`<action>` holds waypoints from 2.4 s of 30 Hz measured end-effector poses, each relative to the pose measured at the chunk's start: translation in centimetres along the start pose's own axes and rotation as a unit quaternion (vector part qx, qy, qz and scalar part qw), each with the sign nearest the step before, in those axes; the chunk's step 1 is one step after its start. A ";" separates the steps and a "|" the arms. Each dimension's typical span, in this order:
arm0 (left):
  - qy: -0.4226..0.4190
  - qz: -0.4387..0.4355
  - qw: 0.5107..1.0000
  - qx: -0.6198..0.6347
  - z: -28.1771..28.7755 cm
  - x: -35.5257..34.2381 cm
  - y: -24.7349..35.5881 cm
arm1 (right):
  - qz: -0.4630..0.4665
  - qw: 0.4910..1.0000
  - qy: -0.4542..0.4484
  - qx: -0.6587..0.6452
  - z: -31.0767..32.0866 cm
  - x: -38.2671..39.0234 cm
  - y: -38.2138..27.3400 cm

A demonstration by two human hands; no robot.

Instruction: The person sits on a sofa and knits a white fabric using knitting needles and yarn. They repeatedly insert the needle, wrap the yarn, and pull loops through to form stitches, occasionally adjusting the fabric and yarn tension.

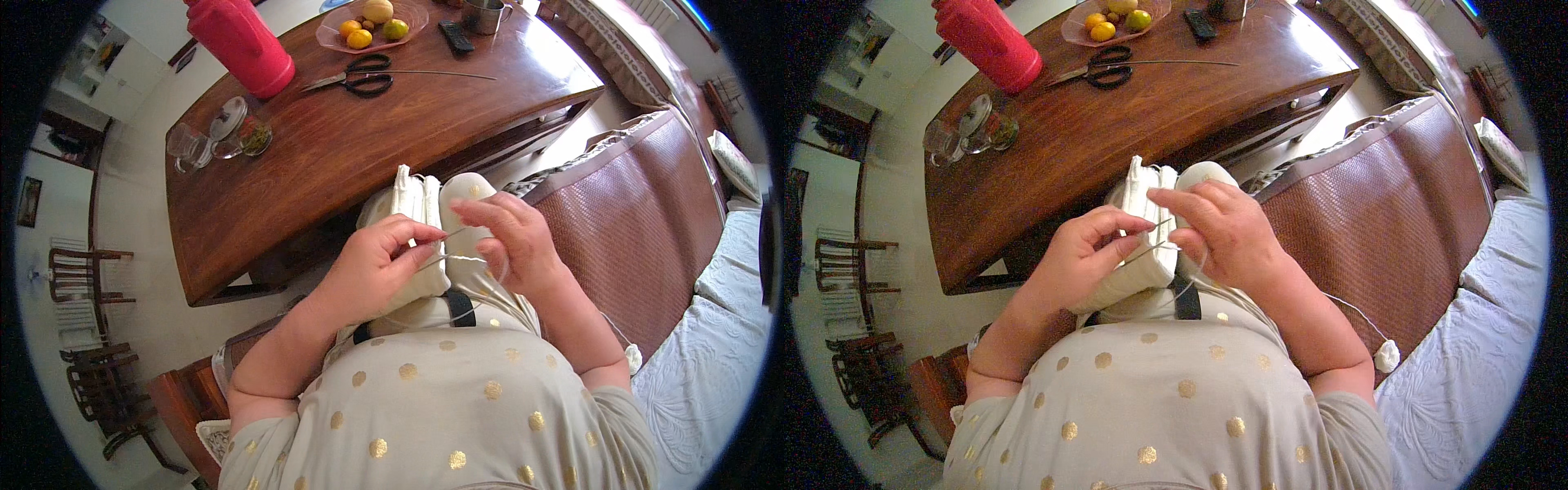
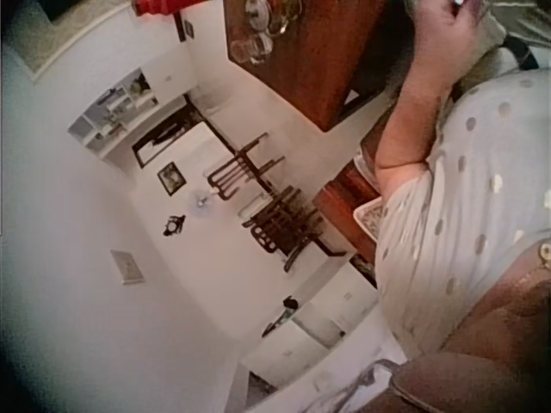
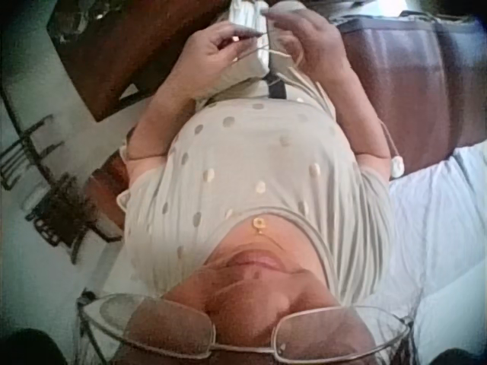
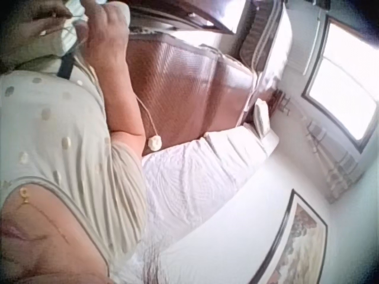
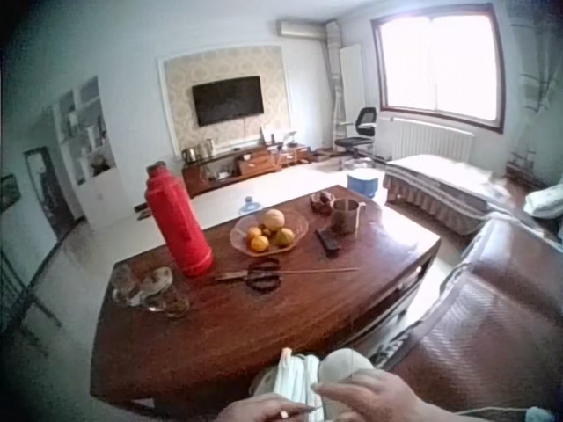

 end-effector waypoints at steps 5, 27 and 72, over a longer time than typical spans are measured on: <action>-0.032 0.135 0.958 0.252 1.2 -0.4 -1.4 | -0.037 0.974 0.017 -0.223 1.0 1.2 0.3; -0.001 0.134 0.918 0.374 0.4 1.0 -1.3 | -0.192 0.814 -0.014 -0.548 -3.7 4.0 1.5; -0.038 0.156 0.931 0.329 -0.2 1.6 0.6 | -0.003 0.997 -0.052 -0.058 0.9 1.2 -2.0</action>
Point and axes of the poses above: each hand's wrist, its own x-axis away from the middle knuckle, its own z-axis out of the back of the hand, y = z × x, the point moved 1 cm from there along -x, towards the middle knuckle, and after that the axes turned 4 degrees about -y, right-handed, at the moved point
